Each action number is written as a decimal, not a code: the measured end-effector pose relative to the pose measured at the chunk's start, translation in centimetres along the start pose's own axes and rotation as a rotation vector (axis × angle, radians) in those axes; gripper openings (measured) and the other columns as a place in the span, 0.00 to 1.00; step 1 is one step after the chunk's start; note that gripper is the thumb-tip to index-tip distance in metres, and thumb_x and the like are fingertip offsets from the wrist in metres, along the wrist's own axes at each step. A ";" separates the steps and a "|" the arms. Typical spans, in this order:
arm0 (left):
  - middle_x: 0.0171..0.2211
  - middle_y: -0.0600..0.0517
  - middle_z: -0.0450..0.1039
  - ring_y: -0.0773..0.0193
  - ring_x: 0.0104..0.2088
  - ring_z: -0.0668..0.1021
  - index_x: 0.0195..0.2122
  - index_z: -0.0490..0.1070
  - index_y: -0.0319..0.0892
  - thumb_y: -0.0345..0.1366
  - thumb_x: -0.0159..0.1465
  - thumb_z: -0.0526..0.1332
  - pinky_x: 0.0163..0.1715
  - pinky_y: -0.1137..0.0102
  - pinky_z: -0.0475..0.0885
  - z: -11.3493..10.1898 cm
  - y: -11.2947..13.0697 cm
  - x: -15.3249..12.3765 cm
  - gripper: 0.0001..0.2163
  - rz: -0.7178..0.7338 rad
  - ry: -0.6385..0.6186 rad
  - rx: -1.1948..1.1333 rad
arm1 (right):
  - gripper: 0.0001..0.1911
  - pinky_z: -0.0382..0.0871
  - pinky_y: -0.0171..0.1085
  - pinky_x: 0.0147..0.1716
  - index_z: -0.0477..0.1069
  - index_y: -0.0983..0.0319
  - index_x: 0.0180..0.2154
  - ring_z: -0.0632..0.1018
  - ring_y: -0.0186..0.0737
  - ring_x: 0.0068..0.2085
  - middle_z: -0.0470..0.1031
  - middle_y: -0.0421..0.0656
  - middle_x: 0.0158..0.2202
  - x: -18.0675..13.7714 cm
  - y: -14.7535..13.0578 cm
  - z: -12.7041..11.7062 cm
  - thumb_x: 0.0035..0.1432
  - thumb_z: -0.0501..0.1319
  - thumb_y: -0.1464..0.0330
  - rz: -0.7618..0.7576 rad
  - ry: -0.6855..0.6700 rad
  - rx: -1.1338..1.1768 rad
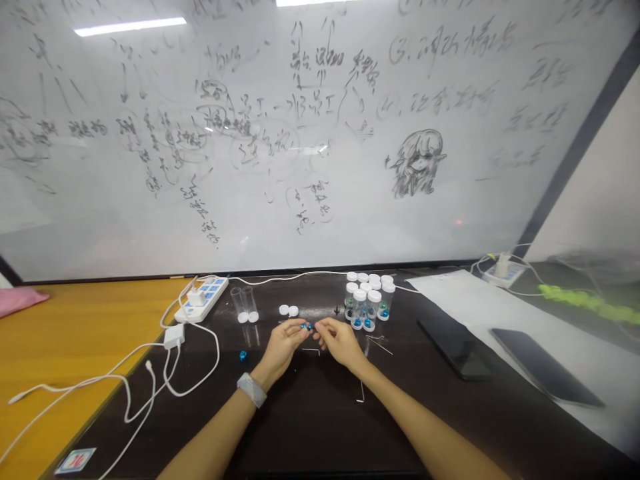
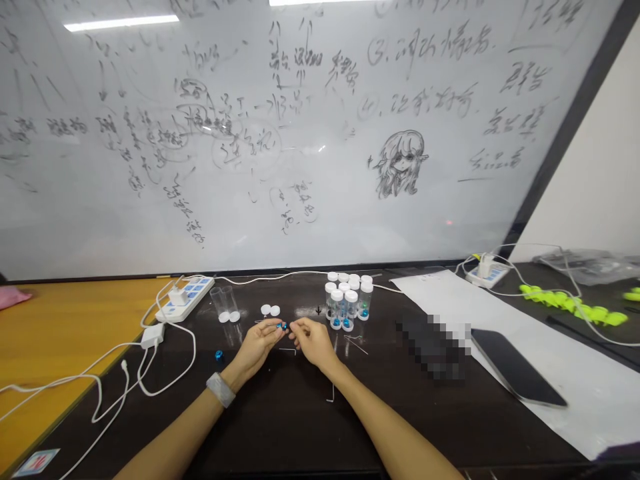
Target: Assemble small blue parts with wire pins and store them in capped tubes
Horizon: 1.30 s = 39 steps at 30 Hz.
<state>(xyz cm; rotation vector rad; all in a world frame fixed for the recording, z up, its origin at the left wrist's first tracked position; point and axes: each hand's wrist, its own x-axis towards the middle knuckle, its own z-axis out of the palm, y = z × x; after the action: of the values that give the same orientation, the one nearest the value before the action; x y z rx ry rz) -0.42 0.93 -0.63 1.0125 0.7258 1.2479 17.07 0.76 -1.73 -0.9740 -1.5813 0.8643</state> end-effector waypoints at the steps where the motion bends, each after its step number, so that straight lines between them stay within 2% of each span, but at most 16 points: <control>1: 0.37 0.45 0.81 0.60 0.39 0.81 0.39 0.77 0.37 0.33 0.48 0.76 0.47 0.66 0.73 0.0 0.0 0.0 0.17 -0.002 -0.002 -0.002 | 0.20 0.72 0.35 0.24 0.73 0.61 0.34 0.78 0.38 0.24 0.78 0.43 0.28 -0.1 -0.3 -0.1 0.65 0.55 0.52 -0.024 -0.006 -0.074; 5: 0.38 0.46 0.80 0.61 0.40 0.81 0.39 0.77 0.38 0.33 0.48 0.76 0.47 0.67 0.73 0.0 0.1 0.0 0.18 0.010 -0.001 -0.013 | 0.15 0.69 0.35 0.28 0.73 0.59 0.41 0.76 0.39 0.26 0.76 0.40 0.26 -0.7 -1.8 -0.6 0.66 0.55 0.56 -0.185 -0.047 -0.312; 7: 0.37 0.46 0.80 0.61 0.39 0.81 0.38 0.77 0.38 0.33 0.47 0.76 0.47 0.67 0.73 0.0 0.2 -0.1 0.17 0.012 -0.006 -0.020 | 0.15 0.67 0.35 0.29 0.72 0.59 0.42 0.75 0.39 0.26 0.75 0.39 0.25 -0.8 -2.3 -0.8 0.67 0.54 0.56 -0.214 -0.059 -0.368; 9: 0.37 0.46 0.80 0.62 0.39 0.81 0.38 0.77 0.38 0.33 0.48 0.76 0.46 0.67 0.73 0.1 0.3 -0.2 0.16 0.009 -0.033 -0.025 | 0.18 0.67 0.35 0.30 0.72 0.59 0.36 0.76 0.39 0.26 0.75 0.40 0.25 -0.8 -2.3 -0.8 0.69 0.50 0.57 -0.202 -0.070 -0.394; 12: 0.38 0.46 0.80 0.61 0.39 0.81 0.37 0.77 0.38 0.33 0.50 0.75 0.45 0.68 0.73 0.4 0.4 -0.4 0.14 0.007 -0.079 -0.009 | 0.28 0.66 0.35 0.31 0.71 0.60 0.26 0.76 0.39 0.25 0.73 0.40 0.21 -0.8 -2.0 -0.8 0.71 0.44 0.55 -0.111 -0.102 -0.378; 15: 0.38 0.46 0.80 0.61 0.39 0.81 0.37 0.77 0.37 0.33 0.51 0.75 0.44 0.68 0.73 0.6 0.4 -0.4 0.14 0.005 -0.090 0.007 | 0.31 0.66 0.35 0.31 0.70 0.60 0.24 0.76 0.39 0.25 0.73 0.40 0.20 -0.8 -2.0 -0.8 0.72 0.41 0.55 -0.028 -0.097 -0.376; 17: 0.38 0.47 0.80 0.62 0.39 0.80 0.37 0.77 0.38 0.32 0.51 0.75 0.44 0.69 0.72 0.5 0.4 -0.4 0.14 0.006 -0.079 -0.010 | 0.26 0.65 0.35 0.32 0.70 0.60 0.30 0.76 0.39 0.27 0.73 0.39 0.22 -0.8 -2.2 -1.0 0.72 0.42 0.56 -0.049 -0.087 -0.401; 20: 0.37 0.48 0.80 0.63 0.39 0.80 0.37 0.77 0.38 0.31 0.50 0.75 0.45 0.69 0.72 0.4 0.3 -0.2 0.14 0.007 -0.053 -0.037 | 0.12 0.65 0.35 0.33 0.67 0.59 0.42 0.75 0.38 0.29 0.75 0.38 0.29 -1.0 -2.6 -1.4 0.70 0.49 0.60 -0.155 -0.098 -0.438; 22: 0.37 0.48 0.80 0.63 0.39 0.80 0.37 0.77 0.38 0.31 0.50 0.75 0.45 0.69 0.72 0.3 0.3 -0.2 0.14 0.008 -0.048 -0.041 | 0.09 0.65 0.36 0.33 0.64 0.58 0.47 0.75 0.38 0.31 0.75 0.40 0.33 -1.0 -2.8 -1.7 0.68 0.52 0.62 -0.229 -0.109 -0.467; 25: 0.37 0.49 0.80 0.63 0.39 0.80 0.37 0.77 0.39 0.31 0.49 0.76 0.46 0.68 0.72 0.4 0.4 -0.2 0.15 0.004 -0.061 -0.050 | 0.08 0.65 0.36 0.35 0.65 0.58 0.44 0.75 0.40 0.33 0.73 0.41 0.35 -0.9 -2.7 -1.9 0.69 0.51 0.64 -0.302 -0.119 -0.523; 29: 0.38 0.48 0.79 0.62 0.40 0.80 0.37 0.77 0.38 0.31 0.49 0.76 0.46 0.68 0.72 0.4 0.4 -0.3 0.15 -0.002 -0.075 -0.040 | 0.15 0.65 0.37 0.35 0.65 0.58 0.35 0.74 0.40 0.34 0.72 0.41 0.31 -0.8 -2.4 -1.9 0.72 0.45 0.65 -0.308 -0.117 -0.581; 34: 0.38 0.48 0.79 0.62 0.39 0.80 0.37 0.77 0.39 0.32 0.48 0.76 0.45 0.69 0.72 0.3 0.4 -0.2 0.15 0.004 -0.055 -0.034 | 0.07 0.65 0.36 0.34 0.65 0.58 0.43 0.75 0.40 0.34 0.73 0.41 0.34 -0.9 -2.5 -2.0 0.69 0.52 0.64 -0.315 -0.114 -0.560; 36: 0.38 0.48 0.79 0.62 0.39 0.80 0.37 0.77 0.39 0.32 0.48 0.76 0.46 0.68 0.72 0.4 0.5 -0.2 0.15 0.004 -0.056 -0.037 | 0.08 0.66 0.36 0.34 0.66 0.59 0.40 0.75 0.40 0.34 0.73 0.41 0.33 -0.8 -2.5 -2.0 0.69 0.51 0.64 -0.345 -0.109 -0.575; 39: 0.39 0.47 0.79 0.61 0.40 0.80 0.37 0.77 0.39 0.32 0.48 0.76 0.46 0.68 0.72 0.5 0.6 -0.3 0.16 0.001 -0.060 -0.036 | 0.15 0.66 0.37 0.35 0.67 0.59 0.35 0.75 0.40 0.33 0.73 0.41 0.31 -0.7 -2.4 -2.0 0.71 0.47 0.66 -0.353 -0.095 -0.601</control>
<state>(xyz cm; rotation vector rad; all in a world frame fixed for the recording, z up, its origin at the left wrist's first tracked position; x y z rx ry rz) -0.34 0.55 0.12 1.0170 0.6549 1.2226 18.73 -0.79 0.52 -1.0207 -2.0735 0.1862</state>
